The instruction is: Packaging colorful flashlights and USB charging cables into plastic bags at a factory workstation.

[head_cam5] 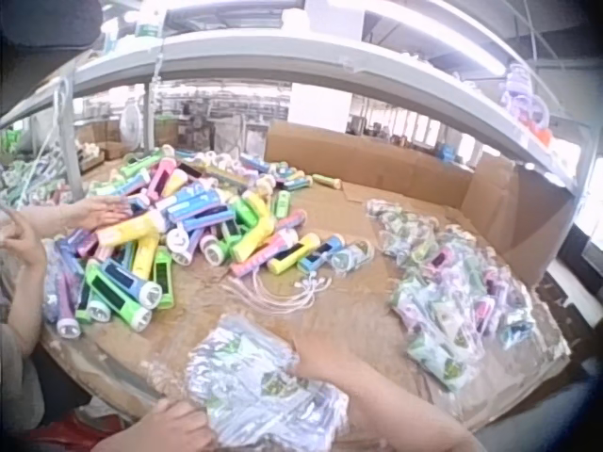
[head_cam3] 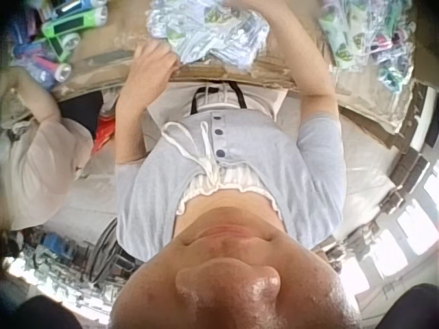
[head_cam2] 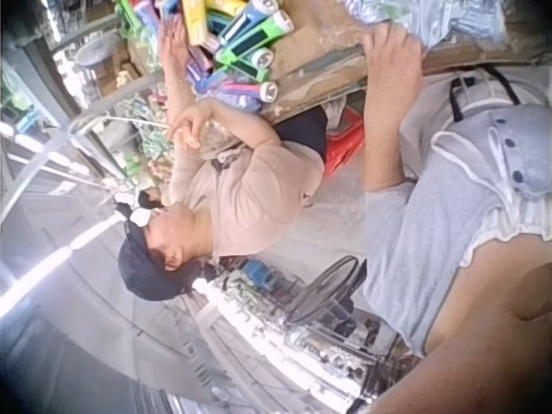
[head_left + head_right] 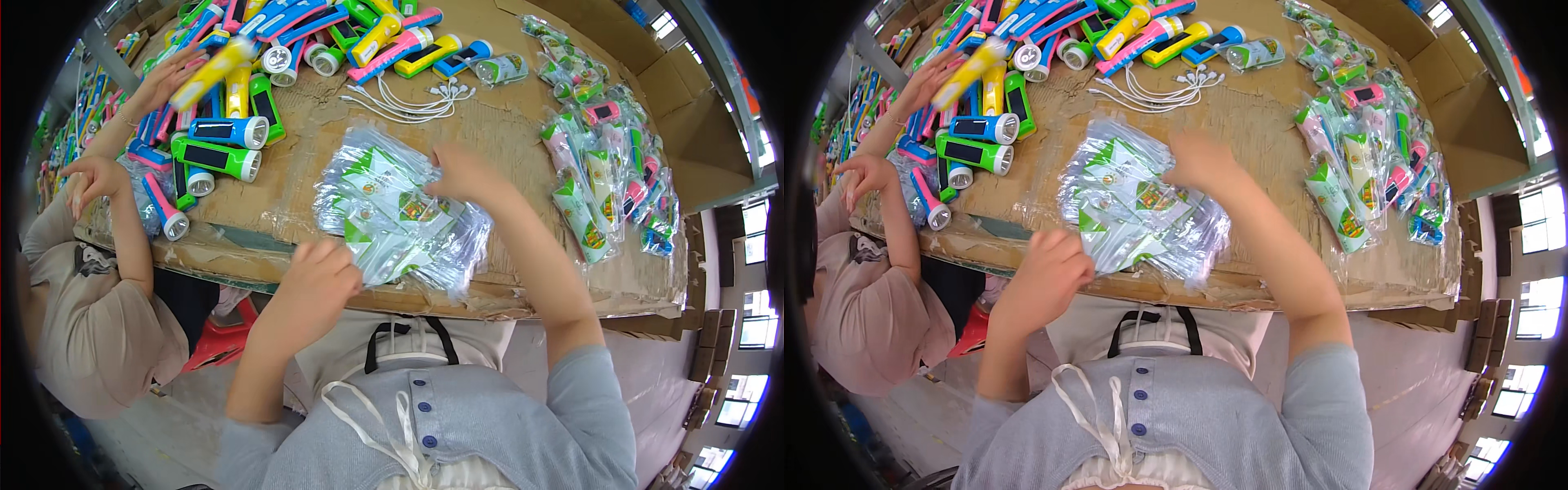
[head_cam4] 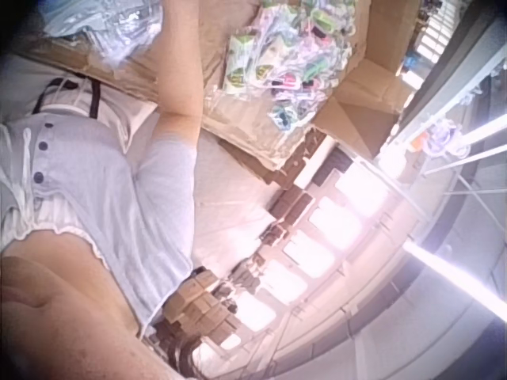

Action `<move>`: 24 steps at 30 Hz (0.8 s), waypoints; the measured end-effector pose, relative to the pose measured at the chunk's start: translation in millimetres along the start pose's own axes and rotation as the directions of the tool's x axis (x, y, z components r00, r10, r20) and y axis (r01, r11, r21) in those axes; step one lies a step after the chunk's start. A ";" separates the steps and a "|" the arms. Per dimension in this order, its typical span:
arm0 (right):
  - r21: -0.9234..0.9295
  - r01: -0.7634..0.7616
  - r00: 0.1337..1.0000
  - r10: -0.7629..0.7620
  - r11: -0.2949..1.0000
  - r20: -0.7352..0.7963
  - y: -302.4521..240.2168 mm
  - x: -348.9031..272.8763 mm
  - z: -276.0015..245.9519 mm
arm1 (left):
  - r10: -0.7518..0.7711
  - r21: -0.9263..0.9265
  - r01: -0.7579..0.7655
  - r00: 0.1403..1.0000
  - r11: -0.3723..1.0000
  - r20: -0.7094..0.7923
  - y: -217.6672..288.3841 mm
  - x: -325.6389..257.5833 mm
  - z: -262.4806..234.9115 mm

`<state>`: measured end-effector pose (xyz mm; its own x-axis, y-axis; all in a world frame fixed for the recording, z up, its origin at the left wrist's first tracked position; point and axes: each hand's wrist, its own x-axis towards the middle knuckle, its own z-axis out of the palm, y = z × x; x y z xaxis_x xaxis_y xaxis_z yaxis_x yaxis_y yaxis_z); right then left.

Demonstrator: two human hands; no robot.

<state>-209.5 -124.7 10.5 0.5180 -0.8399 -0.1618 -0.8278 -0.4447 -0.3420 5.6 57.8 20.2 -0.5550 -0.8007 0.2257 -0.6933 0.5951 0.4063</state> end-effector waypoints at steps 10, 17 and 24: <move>-0.198 0.195 0.951 -0.235 0.960 -0.202 2.7 113.1 31.6 | -0.471 -0.267 0.390 0.765 0.881 -0.438 8.0 26.9 2.2; 0.032 -0.018 0.857 0.033 0.999 -0.515 -32.7 56.6 -25.2 | -0.441 -0.259 0.370 0.838 0.892 -0.321 -25.9 21.7 45.8; 0.745 0.667 0.706 -0.304 -0.020 -0.640 -79.1 -57.6 -69.3 | -0.686 -0.491 0.521 0.684 0.698 -0.248 -33.1 46.8 24.7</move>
<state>-188.8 -62.7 111.0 0.4792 -0.6569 0.5821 0.5223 -0.3196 -0.7906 -8.8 2.3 -4.6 0.2098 -0.9731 0.0952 -0.5472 -0.0362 0.8362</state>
